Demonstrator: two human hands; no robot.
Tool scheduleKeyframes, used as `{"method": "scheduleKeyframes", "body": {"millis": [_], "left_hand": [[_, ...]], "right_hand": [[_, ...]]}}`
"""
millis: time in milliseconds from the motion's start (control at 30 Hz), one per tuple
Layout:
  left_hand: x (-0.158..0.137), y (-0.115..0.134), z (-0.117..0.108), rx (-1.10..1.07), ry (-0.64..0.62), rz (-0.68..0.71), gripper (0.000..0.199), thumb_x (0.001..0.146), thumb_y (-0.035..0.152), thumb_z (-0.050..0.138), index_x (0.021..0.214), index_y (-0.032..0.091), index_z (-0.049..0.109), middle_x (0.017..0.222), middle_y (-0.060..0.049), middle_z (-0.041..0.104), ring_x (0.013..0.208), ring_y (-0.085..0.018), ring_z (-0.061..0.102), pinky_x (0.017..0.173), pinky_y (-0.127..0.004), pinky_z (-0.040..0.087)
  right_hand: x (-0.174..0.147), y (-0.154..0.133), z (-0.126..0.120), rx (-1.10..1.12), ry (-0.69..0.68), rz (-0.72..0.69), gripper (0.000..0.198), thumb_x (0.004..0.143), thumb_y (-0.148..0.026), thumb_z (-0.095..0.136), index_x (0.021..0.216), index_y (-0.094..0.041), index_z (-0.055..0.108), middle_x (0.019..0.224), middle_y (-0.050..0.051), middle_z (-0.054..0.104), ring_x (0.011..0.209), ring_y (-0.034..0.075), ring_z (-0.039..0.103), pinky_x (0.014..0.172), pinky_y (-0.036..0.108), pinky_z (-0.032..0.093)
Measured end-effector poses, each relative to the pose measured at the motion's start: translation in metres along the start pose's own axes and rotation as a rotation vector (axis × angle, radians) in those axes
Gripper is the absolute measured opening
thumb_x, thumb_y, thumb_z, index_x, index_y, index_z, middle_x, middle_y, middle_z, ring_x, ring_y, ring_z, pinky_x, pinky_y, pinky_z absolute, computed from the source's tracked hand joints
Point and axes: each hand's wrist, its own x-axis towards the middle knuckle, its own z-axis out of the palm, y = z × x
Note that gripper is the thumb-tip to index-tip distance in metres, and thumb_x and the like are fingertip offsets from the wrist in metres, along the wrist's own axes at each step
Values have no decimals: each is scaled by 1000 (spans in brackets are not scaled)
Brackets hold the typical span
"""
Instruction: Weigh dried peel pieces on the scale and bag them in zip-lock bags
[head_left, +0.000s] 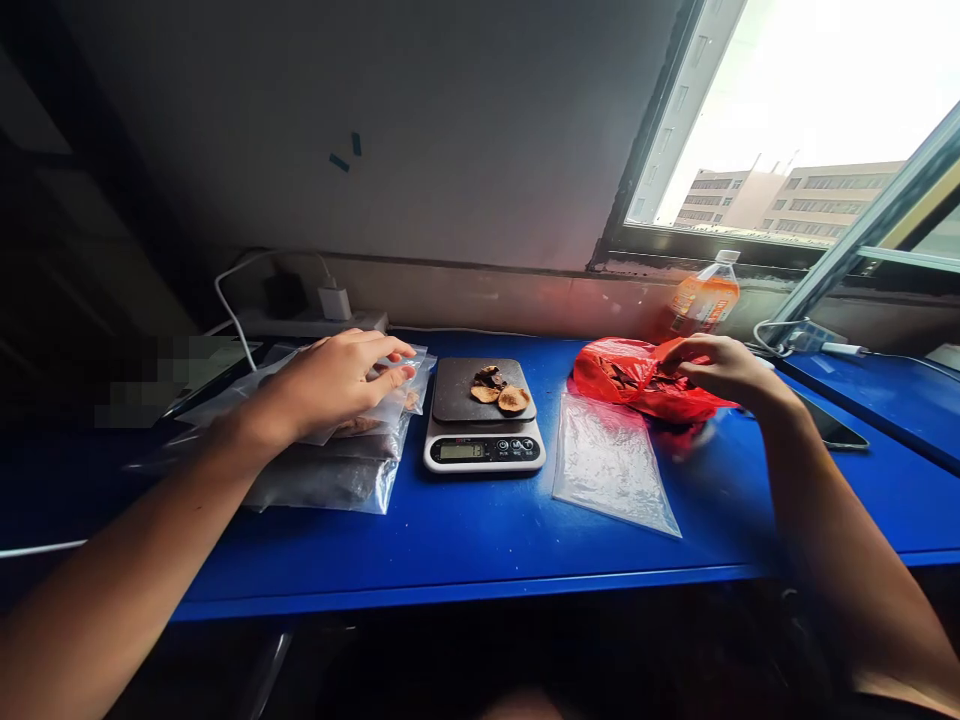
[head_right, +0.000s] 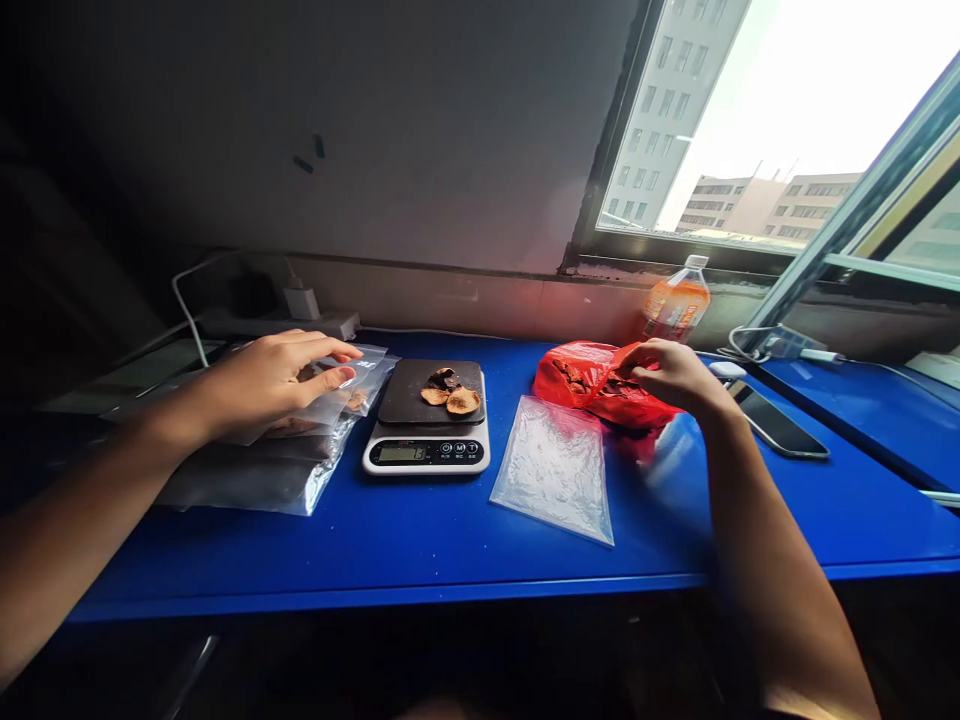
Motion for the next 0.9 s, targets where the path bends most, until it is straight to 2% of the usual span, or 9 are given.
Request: {"method": "scheduleKeyframes", "body": {"millis": [333, 433, 567, 633, 700, 800, 900], "left_hand": [[-1, 1, -2, -22, 2, -6, 47, 87, 46, 45, 123, 25, 68, 129, -8, 68, 120, -31, 61, 105, -45, 46], [0, 0, -2, -22, -5, -1, 46, 86, 47, 46, 121, 28, 68, 128, -6, 69, 121, -31, 60, 106, -45, 45], [0, 1, -2, -28, 6, -32, 44, 85, 50, 47, 116, 29, 70, 123, -6, 70, 112, -31, 64, 100, -44, 48], [1, 2, -2, -27, 9, -44, 45, 85, 51, 46, 116, 28, 70, 122, -6, 71, 109, -30, 65, 98, -44, 49], [1, 2, -2, -28, 0, -40, 46, 86, 51, 45, 117, 27, 69, 121, -6, 71, 109, -30, 65, 98, -43, 49], [1, 1, -1, -40, -8, -19, 47, 87, 50, 44, 118, 25, 69, 122, -7, 71, 113, -29, 63, 100, -43, 48], [1, 0, -1, -37, -9, 12, 48, 87, 48, 44, 120, 23, 69, 123, -8, 70, 116, -29, 62, 103, -42, 46]], "right_hand": [[-20, -51, 1, -41, 150, -384, 12, 82, -23, 58, 83, -19, 69, 95, 10, 62, 80, 18, 60, 72, 31, 48], [-25, -61, -4, -15, 204, -424, 10, 81, -25, 59, 81, -20, 68, 90, 9, 62, 79, 18, 59, 72, 32, 47], [-26, -80, -3, 159, 185, -351, 8, 83, -27, 61, 82, -19, 65, 81, 6, 67, 73, 17, 61, 68, 31, 47], [-22, -96, 9, 172, 141, -364, 12, 85, -31, 63, 84, -19, 66, 78, 5, 67, 70, 16, 60, 65, 30, 46], [-17, -115, 29, 115, 72, -466, 13, 87, -30, 63, 85, -19, 67, 82, 5, 68, 71, 16, 61, 66, 30, 48], [-11, -142, 62, 20, 2, -631, 11, 90, -24, 60, 85, -21, 70, 96, 7, 67, 82, 18, 64, 75, 33, 52], [-5, -161, 83, -13, 15, -691, 13, 90, -20, 60, 85, -22, 72, 98, 8, 63, 88, 19, 63, 82, 35, 53]]}}
